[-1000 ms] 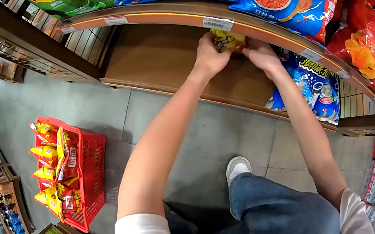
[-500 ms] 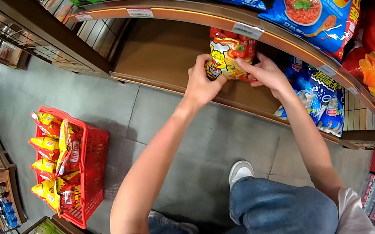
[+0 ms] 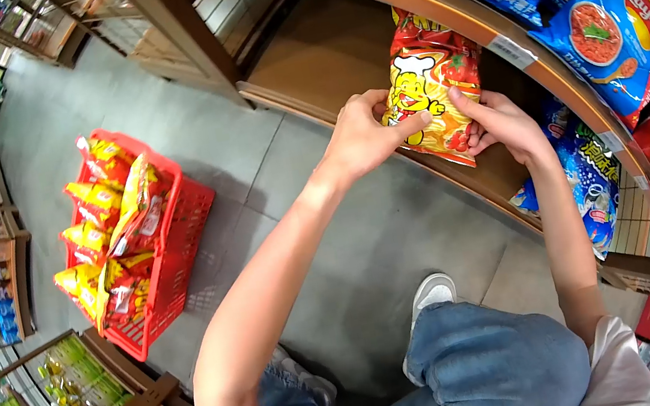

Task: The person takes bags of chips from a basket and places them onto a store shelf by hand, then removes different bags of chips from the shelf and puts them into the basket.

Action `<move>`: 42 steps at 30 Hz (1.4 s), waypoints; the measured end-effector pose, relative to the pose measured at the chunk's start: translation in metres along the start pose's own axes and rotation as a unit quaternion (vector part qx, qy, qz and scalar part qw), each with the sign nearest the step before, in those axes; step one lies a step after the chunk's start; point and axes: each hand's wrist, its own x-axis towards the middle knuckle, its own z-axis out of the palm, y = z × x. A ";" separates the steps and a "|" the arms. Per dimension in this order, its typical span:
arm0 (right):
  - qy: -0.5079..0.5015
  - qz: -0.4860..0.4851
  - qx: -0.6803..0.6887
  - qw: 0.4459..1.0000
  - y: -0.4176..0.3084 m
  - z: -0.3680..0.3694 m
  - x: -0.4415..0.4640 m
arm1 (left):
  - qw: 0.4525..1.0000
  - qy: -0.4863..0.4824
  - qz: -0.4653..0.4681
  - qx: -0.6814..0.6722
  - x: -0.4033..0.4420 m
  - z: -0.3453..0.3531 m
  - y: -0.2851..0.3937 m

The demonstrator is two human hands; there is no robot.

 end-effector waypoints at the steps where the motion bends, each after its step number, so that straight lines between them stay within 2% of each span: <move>1: -0.001 -0.027 -0.004 1.000 -0.008 0.007 -0.008 | 0.999 0.014 0.012 0.041 -0.008 -0.007 0.003; 4: -0.017 -0.070 -0.003 0.997 -0.018 0.027 -0.019 | 0.999 0.013 0.025 0.041 -0.035 -0.030 0.009; 6: -0.067 -0.080 -0.003 0.995 -0.026 0.040 -0.030 | 0.995 0.042 0.023 0.083 -0.057 -0.042 0.003; 8: -0.118 -0.070 0.004 0.991 -0.029 0.057 -0.037 | 0.998 0.006 -0.011 0.057 -0.083 -0.059 0.006; 10: -0.175 -0.069 -0.054 0.981 -0.030 0.071 -0.040 | 0.998 0.003 -0.017 0.053 -0.109 -0.072 -0.006; 13: -0.241 -0.100 -0.097 0.961 -0.042 0.098 -0.049 | 0.993 -0.029 -0.102 0.041 -0.149 -0.089 -0.006; 14: -0.258 -0.111 -0.111 0.953 -0.048 0.107 -0.052 | 0.993 -0.012 -0.112 0.041 -0.160 -0.093 -0.010; 15: -0.255 -0.160 -0.139 0.944 -0.049 0.115 -0.051 | 0.991 -0.016 -0.128 0.033 -0.172 -0.097 -0.014; 18: -0.302 -0.219 -0.154 0.915 -0.060 0.141 -0.050 | 0.976 -0.014 -0.213 0.043 -0.211 -0.120 0.003; 19: -0.318 -0.180 -0.150 0.919 -0.079 0.148 -0.058 | 0.973 0.006 -0.229 0.013 -0.221 -0.127 0.012; 20: -0.327 -0.190 -0.137 0.916 -0.085 0.159 -0.058 | 0.971 0.020 -0.237 -0.017 -0.229 -0.134 0.018; 22: -0.317 -0.265 -0.119 0.903 -0.096 0.167 -0.057 | 0.975 0.059 -0.216 0.004 -0.240 -0.140 0.021; 24: -0.331 -0.282 -0.161 0.886 -0.121 0.183 -0.065 | 0.976 0.116 -0.183 -0.006 -0.259 -0.146 0.022; 26: -0.293 -0.416 -0.206 0.836 -0.138 0.200 -0.068 | 0.977 0.171 -0.086 -0.098 -0.275 -0.157 0.030; 27: -0.301 -0.443 -0.223 0.814 -0.155 0.209 -0.077 | 0.978 0.202 -0.045 -0.028 -0.284 -0.166 0.024; 28: -0.308 -0.448 -0.224 0.809 -0.166 0.222 -0.080 | 0.984 0.172 -0.047 -0.011 -0.291 -0.180 0.031; 30: -0.263 -0.657 -0.208 0.676 -0.184 0.247 -0.084 | 0.975 0.203 -0.060 0.068 -0.308 -0.203 0.050; 32: -0.264 -0.625 -0.323 0.660 -0.213 0.275 -0.108 | 0.952 0.228 -0.094 0.182 -0.338 -0.230 0.046; 33: -0.283 -0.630 -0.333 0.642 -0.227 0.293 -0.115 | 0.928 0.260 -0.199 0.179 -0.350 -0.238 0.059; 34: -0.300 -0.636 -0.342 0.623 -0.239 0.310 -0.122 | 0.917 0.275 -0.179 0.228 -0.363 -0.249 0.057; 36: -0.328 -0.615 -0.309 0.647 -0.249 0.348 -0.128 | 0.919 0.290 -0.203 0.174 -0.388 -0.267 0.057; 38: -0.347 -0.604 -0.292 0.655 -0.247 0.378 -0.131 | 0.904 0.319 -0.208 0.197 -0.410 -0.275 0.053; 40: -0.425 -0.576 -0.195 0.670 -0.232 0.403 -0.128 | 0.901 0.317 -0.214 0.207 -0.435 -0.285 0.037; 41: -0.450 -0.585 -0.111 0.666 -0.219 0.419 -0.121 | 0.886 0.298 -0.264 0.236 -0.442 -0.287 0.031; 42: -0.454 -0.591 -0.052 0.665 -0.206 0.434 -0.113 | 0.886 0.293 -0.274 0.231 -0.449 -0.286 0.022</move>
